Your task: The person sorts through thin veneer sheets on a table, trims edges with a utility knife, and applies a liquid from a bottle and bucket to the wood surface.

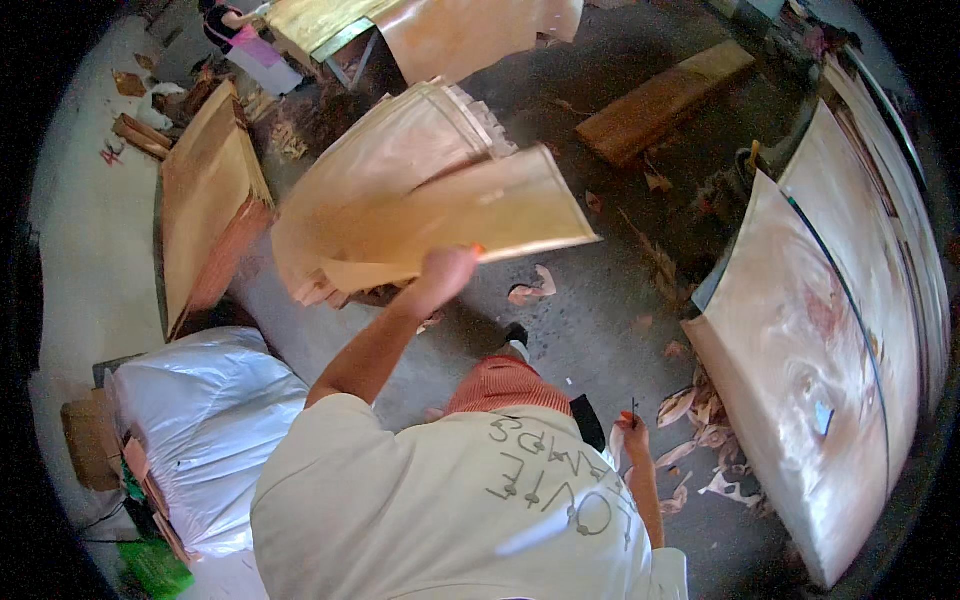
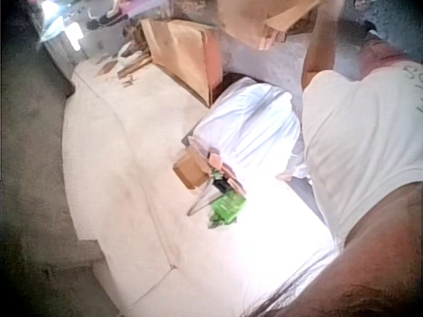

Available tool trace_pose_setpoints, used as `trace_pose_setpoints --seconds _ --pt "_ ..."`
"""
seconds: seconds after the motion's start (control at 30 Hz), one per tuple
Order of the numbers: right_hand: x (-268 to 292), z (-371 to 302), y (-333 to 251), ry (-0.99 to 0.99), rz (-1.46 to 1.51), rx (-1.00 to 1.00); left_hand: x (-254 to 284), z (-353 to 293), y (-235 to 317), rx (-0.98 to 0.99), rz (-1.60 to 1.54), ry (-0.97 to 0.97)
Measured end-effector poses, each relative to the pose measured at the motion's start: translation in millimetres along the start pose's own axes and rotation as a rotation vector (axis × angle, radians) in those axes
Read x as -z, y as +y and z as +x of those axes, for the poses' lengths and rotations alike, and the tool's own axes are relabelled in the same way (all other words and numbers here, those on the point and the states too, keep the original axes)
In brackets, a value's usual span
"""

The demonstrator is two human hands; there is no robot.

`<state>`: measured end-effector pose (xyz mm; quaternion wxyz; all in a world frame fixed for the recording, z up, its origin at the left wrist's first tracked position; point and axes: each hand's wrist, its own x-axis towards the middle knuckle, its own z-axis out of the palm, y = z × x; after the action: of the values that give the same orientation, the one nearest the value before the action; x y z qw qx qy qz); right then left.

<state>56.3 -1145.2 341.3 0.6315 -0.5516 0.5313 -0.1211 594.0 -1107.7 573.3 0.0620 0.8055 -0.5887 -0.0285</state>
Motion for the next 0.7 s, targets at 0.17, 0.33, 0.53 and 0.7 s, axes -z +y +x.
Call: trace_pose_setpoints --seconds 0.17,0.33,0.53,0.7 --pt "25 -73 9 0.298 0.361 -0.248 4 -37 138 -0.454 -0.156 -0.18" --pt "71 -138 -47 0.453 0.519 0.072 2 -74 251 -0.685 -0.282 -0.345" --pt "127 -186 -67 0.492 0.717 0.274 15 -83 354 -0.803 -0.348 -0.466" --pt "191 -226 -61 0.734 0.532 0.197 -12 -41 457 -0.987 -0.401 -0.568"
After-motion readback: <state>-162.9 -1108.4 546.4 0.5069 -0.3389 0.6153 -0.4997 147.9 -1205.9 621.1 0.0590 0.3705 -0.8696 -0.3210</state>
